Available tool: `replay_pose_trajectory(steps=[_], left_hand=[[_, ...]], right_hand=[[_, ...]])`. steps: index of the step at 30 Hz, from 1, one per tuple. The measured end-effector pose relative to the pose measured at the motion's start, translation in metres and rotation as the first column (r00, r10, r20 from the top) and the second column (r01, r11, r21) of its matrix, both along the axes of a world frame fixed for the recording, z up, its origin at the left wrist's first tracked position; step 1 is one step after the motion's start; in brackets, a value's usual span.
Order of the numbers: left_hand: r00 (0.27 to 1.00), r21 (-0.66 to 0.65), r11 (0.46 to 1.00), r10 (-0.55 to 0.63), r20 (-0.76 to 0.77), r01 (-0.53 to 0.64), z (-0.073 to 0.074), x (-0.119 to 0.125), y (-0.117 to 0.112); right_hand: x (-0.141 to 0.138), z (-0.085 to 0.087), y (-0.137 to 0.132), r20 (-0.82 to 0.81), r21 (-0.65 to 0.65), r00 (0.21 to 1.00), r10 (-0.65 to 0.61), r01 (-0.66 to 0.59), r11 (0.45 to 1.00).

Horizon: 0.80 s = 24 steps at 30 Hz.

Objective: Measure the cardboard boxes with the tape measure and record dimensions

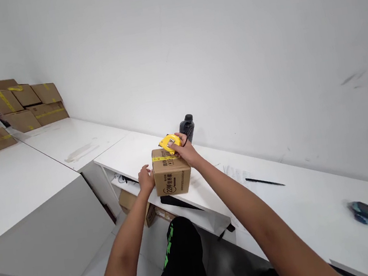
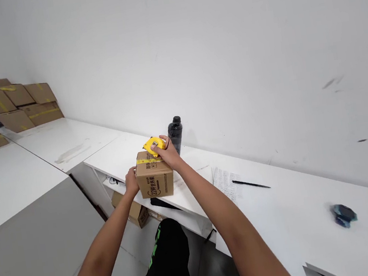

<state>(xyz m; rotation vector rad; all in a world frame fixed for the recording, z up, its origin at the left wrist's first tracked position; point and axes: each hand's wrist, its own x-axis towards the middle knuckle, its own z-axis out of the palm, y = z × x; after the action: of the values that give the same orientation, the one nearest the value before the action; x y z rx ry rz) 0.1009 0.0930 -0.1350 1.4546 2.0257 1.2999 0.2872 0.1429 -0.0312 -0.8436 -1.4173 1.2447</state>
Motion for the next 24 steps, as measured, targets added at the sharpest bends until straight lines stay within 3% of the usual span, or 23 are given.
replay_pose_trajectory(steps=[2,4,6,8,11,15,18,21,24], left_hand=[[0.994,0.033,0.999,0.0,0.11,-0.004,0.009,0.005,-0.004],[0.956,0.106,0.991,-0.103,0.275,0.077,0.022,0.013,-0.013],[0.831,0.211,0.957,-0.28,0.48,0.2,0.036,0.023,-0.025],[0.72,0.239,0.941,-0.338,0.607,0.241,0.048,0.033,-0.036],[0.66,0.185,0.941,-0.331,0.674,0.283,0.058,0.043,-0.04],[0.601,0.199,0.902,-0.407,0.688,0.382,0.06,0.042,-0.032],[0.619,0.28,0.897,-0.439,0.652,0.341,0.055,0.044,-0.028],[0.74,0.388,0.896,-0.409,0.533,0.216,0.048,0.051,-0.027],[0.846,0.419,0.9,-0.317,0.429,0.125,0.042,0.056,-0.028]], right_hand=[[0.001,-0.003,-0.004,0.098,0.049,0.995,-0.001,-0.004,0.999],[0.005,-0.001,-0.007,0.169,0.075,0.985,0.02,-0.033,0.997],[0.009,0.004,-0.006,0.223,0.086,0.969,0.104,-0.126,0.988],[0.011,0.011,-0.003,0.28,0.105,0.934,0.223,-0.261,0.96],[0.013,0.021,0.003,0.407,0.163,0.851,0.332,-0.425,0.891],[0.014,0.033,0.007,0.624,0.292,0.741,0.248,-0.516,0.805],[0.017,0.042,0.003,0.745,0.332,0.651,0.144,-0.549,0.767],[0.027,0.05,-0.005,0.815,0.343,0.577,0.054,-0.555,0.758],[0.049,0.055,-0.018,0.858,0.308,0.513,0.011,-0.532,0.789]])
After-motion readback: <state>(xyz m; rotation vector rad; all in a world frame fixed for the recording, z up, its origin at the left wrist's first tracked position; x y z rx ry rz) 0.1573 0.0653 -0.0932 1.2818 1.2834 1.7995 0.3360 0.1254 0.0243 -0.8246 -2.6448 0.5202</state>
